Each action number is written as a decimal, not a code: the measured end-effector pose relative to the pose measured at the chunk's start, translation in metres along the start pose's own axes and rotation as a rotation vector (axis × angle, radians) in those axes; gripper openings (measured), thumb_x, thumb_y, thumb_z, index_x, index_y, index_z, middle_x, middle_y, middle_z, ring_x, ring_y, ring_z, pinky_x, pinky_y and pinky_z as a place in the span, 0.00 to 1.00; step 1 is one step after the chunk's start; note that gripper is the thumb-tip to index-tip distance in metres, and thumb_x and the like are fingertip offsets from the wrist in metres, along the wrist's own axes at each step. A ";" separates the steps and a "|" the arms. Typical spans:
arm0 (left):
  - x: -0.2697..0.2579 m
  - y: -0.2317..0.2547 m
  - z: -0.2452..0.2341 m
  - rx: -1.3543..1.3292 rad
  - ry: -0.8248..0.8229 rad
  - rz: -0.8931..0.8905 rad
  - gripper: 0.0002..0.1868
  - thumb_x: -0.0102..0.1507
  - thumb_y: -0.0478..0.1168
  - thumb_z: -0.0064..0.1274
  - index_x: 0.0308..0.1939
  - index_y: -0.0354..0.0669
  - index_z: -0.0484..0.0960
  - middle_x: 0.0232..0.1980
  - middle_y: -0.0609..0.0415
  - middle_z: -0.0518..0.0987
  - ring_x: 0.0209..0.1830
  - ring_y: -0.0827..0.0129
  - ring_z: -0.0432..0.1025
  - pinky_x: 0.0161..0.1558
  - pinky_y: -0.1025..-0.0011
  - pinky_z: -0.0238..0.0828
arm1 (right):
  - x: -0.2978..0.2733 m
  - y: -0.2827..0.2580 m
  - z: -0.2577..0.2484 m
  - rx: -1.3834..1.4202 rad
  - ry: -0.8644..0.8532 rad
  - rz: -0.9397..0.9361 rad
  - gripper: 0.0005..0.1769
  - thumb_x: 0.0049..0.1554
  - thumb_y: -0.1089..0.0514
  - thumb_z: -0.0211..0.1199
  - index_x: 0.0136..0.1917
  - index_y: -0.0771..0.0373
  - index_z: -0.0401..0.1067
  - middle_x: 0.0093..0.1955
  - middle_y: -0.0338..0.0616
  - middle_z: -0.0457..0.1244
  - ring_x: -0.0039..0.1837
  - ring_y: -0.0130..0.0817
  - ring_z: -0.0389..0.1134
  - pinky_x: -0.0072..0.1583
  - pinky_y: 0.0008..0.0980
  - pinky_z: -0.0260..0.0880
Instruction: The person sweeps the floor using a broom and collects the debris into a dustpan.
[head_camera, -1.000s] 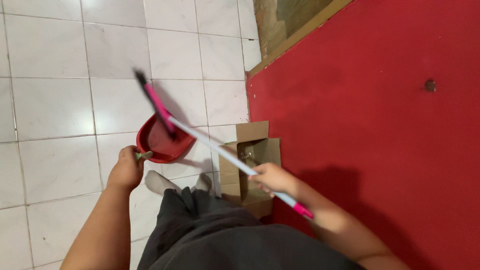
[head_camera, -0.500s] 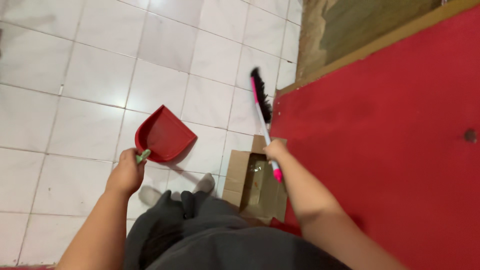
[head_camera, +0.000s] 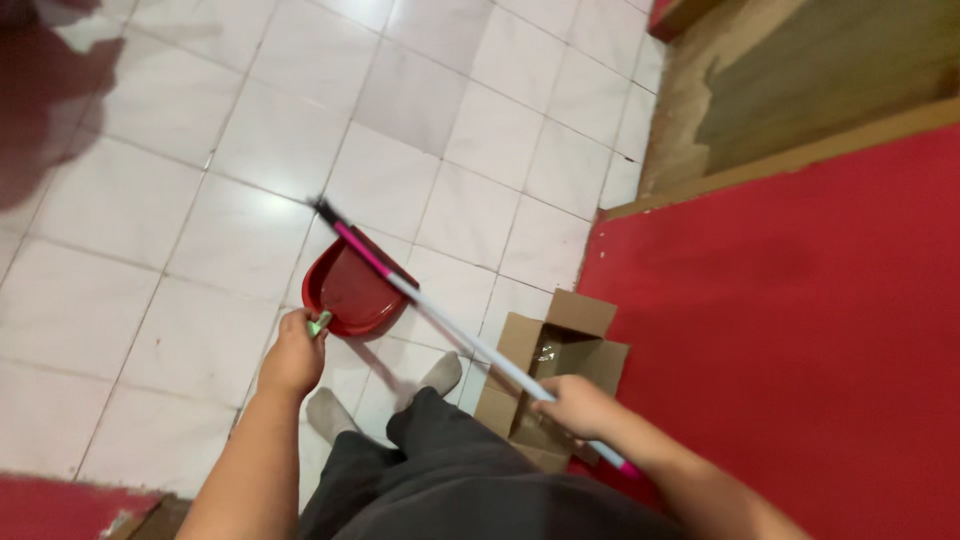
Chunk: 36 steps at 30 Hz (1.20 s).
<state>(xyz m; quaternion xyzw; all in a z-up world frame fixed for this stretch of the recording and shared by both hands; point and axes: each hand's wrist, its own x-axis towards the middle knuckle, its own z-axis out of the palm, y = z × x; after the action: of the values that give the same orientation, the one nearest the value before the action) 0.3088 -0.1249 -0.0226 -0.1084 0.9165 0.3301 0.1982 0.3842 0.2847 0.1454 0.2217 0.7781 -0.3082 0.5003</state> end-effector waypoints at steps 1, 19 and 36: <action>-0.006 -0.007 -0.006 -0.010 0.005 -0.031 0.18 0.67 0.46 0.50 0.60 0.47 0.70 0.66 0.46 0.72 0.55 0.43 0.73 0.51 0.50 0.71 | -0.009 -0.012 -0.003 -0.017 0.021 0.005 0.18 0.60 0.54 0.61 0.63 0.58 0.75 0.29 0.41 0.66 0.26 0.28 0.64 0.29 0.31 0.67; -0.054 -0.159 -0.100 -0.074 0.128 -0.386 0.21 0.68 0.46 0.50 0.62 0.45 0.68 0.69 0.45 0.68 0.53 0.43 0.74 0.53 0.50 0.71 | 0.320 -0.194 0.023 -0.488 0.422 -0.041 0.13 0.55 0.63 0.58 0.48 0.72 0.79 0.44 0.63 0.71 0.46 0.52 0.76 0.50 0.44 0.75; -0.042 -0.176 -0.111 -0.102 0.103 -0.346 0.19 0.69 0.45 0.49 0.62 0.45 0.67 0.68 0.46 0.69 0.51 0.42 0.75 0.50 0.49 0.72 | 0.072 -0.162 0.129 -0.503 -0.055 -0.092 0.17 0.61 0.53 0.60 0.60 0.63 0.71 0.36 0.51 0.66 0.34 0.40 0.69 0.37 0.41 0.70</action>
<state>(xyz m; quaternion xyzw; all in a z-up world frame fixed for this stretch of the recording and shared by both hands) 0.3716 -0.3277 -0.0250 -0.2912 0.8751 0.3314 0.1990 0.3322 0.0819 0.0810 0.0460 0.8257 -0.1332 0.5462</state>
